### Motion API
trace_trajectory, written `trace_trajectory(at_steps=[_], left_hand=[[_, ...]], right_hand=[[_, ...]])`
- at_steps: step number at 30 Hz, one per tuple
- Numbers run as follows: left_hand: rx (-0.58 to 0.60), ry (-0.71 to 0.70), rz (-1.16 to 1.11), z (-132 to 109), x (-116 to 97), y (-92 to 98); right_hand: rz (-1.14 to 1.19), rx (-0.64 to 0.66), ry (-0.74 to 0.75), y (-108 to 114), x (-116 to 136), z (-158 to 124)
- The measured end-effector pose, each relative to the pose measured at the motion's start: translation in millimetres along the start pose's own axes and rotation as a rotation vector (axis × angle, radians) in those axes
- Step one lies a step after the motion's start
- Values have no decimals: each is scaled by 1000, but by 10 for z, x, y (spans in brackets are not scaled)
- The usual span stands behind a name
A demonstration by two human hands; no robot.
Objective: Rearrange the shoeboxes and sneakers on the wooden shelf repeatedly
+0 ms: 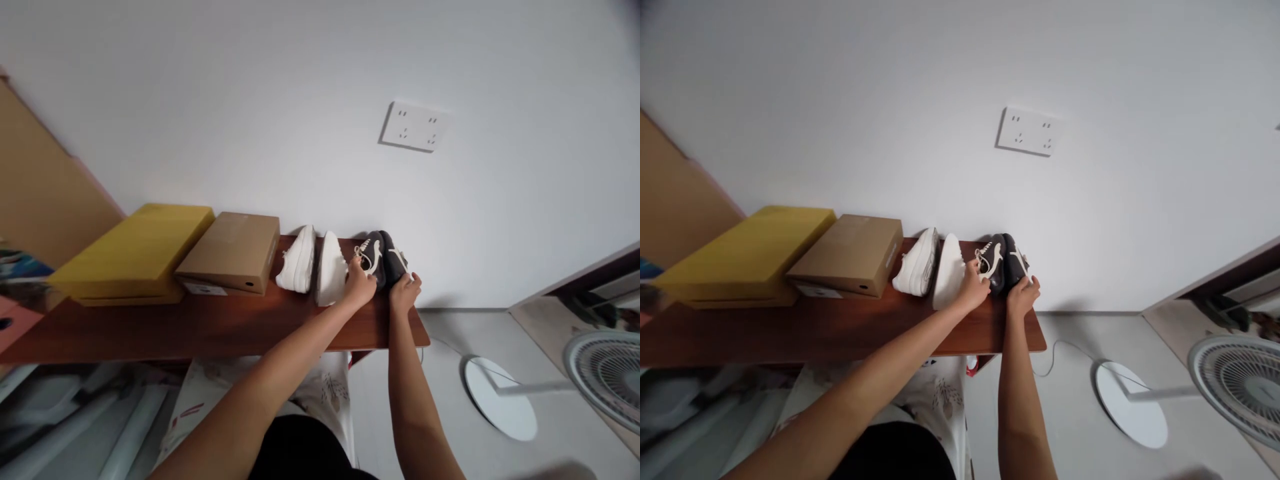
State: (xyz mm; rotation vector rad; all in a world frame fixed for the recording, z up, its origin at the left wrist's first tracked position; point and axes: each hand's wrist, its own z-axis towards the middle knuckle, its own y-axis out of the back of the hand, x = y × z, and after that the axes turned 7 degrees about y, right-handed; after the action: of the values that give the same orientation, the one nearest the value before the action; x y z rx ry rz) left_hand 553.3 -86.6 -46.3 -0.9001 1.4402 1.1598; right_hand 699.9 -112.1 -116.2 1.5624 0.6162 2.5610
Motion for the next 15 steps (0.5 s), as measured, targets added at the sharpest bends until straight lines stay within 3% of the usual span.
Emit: trace_trajectory(at_steps=[3,5,8,10,13,15], left_hand=[[-67,-310,147,-303,142,439],[-195,-407,284,-466,280,830],[-436,-301,410,-503,502,1316],[-497,-142,375,-399,621,1475],[-444,28,274,-194,718,1490],[-424,42,255,-100,734,1419]], right_hand=[[-16,-64,129,127,11,-91],[9,-126,201,233,84,-276],[55,-119,350,332,300,-831],[54,80,572,315,481,-1283],[6,335,769,191,705,-1759],[-43,376,761,83,782,-1849]])
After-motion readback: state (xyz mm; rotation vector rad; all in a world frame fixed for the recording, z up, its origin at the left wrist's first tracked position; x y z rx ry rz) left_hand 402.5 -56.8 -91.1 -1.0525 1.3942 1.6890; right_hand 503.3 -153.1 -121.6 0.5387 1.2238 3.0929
